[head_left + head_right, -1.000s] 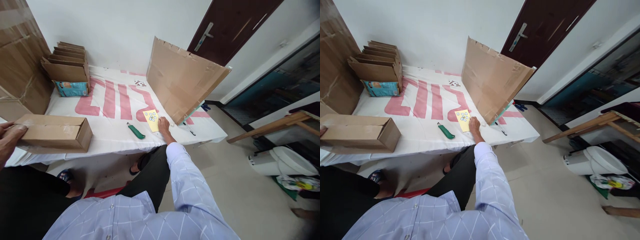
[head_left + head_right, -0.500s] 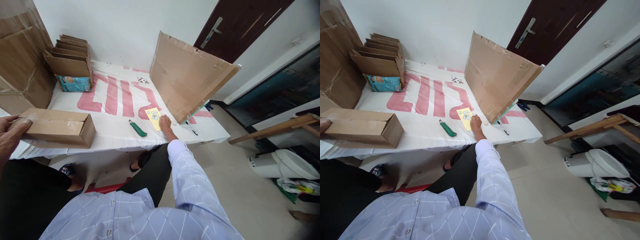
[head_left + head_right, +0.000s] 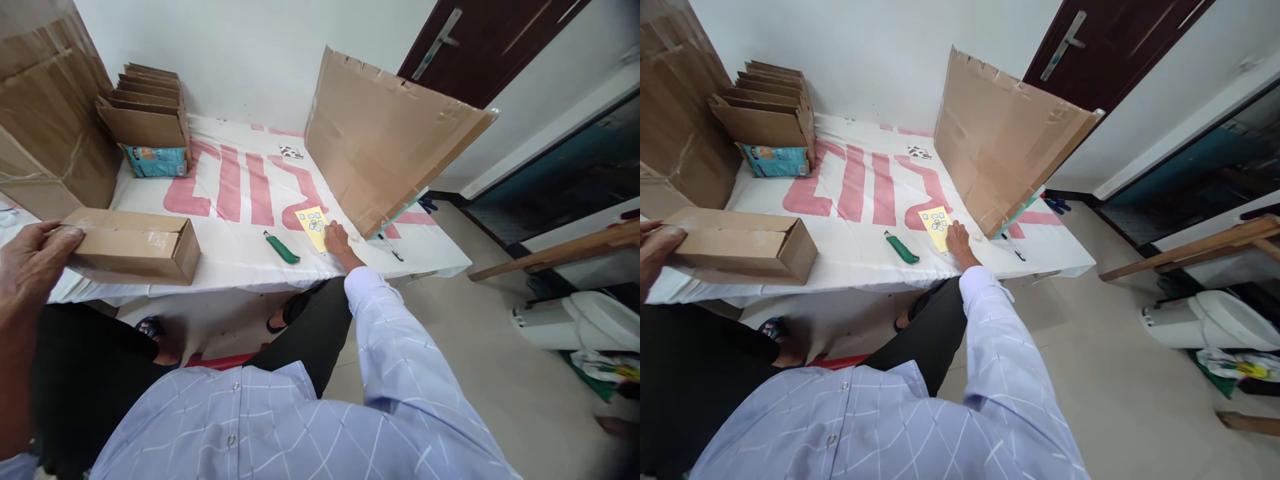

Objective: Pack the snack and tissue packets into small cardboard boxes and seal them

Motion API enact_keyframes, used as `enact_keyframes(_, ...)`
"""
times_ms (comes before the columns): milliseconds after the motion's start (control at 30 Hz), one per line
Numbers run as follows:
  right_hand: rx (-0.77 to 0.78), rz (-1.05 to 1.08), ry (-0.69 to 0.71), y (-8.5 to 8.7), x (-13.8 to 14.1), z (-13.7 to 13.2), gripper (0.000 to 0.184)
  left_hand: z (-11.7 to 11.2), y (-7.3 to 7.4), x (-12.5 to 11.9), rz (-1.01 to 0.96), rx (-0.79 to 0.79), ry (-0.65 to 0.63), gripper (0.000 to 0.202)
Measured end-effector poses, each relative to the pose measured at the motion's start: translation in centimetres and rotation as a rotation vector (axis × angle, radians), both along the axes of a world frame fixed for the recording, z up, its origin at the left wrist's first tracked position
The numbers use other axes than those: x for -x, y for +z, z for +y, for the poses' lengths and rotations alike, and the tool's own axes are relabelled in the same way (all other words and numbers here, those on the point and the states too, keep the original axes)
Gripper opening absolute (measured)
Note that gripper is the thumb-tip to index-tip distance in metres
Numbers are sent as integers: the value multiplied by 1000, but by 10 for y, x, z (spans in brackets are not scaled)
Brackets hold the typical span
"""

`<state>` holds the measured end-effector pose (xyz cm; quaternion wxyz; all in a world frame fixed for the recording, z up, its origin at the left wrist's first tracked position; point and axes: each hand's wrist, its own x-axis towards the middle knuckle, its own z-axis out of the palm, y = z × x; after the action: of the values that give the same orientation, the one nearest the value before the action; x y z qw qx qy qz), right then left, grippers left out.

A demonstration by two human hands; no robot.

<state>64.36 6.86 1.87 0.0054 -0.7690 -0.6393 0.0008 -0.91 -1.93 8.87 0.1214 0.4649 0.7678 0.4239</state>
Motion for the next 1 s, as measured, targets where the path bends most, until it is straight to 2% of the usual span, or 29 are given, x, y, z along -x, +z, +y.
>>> enact_keyframes(100,0,49,7,5,5,6,40,2,12,-10,-61,-23,1,65)
enact_keyframes(200,-30,97,0,7,12,10,34,2,18,-16,-121,-34,-71,56)
enact_keyframes(300,-77,130,-7,3,13,11,30,2,16,-12,-186,-63,-116,56)
enact_keyframes(467,-165,168,-37,-10,8,8,39,5,9,0,-232,-85,-174,61)
enact_keyframes(600,-197,208,-100,-16,6,6,41,7,10,7,-298,-61,-179,67)
enact_keyframes(700,-222,225,-139,-13,14,-2,47,6,13,7,-361,-23,-189,67)
enact_keyframes(800,-362,251,-85,-5,43,-17,55,4,13,3,-365,-9,-196,66)
enact_keyframes(867,-478,323,44,2,78,-28,59,1,11,1,-344,-15,-196,68)
enact_keyframes(933,-505,490,220,8,123,-40,63,-1,8,2,-331,-17,-210,75)
enact_keyframes(1000,-435,769,392,12,172,-52,70,-4,4,6,-339,-13,-256,87)
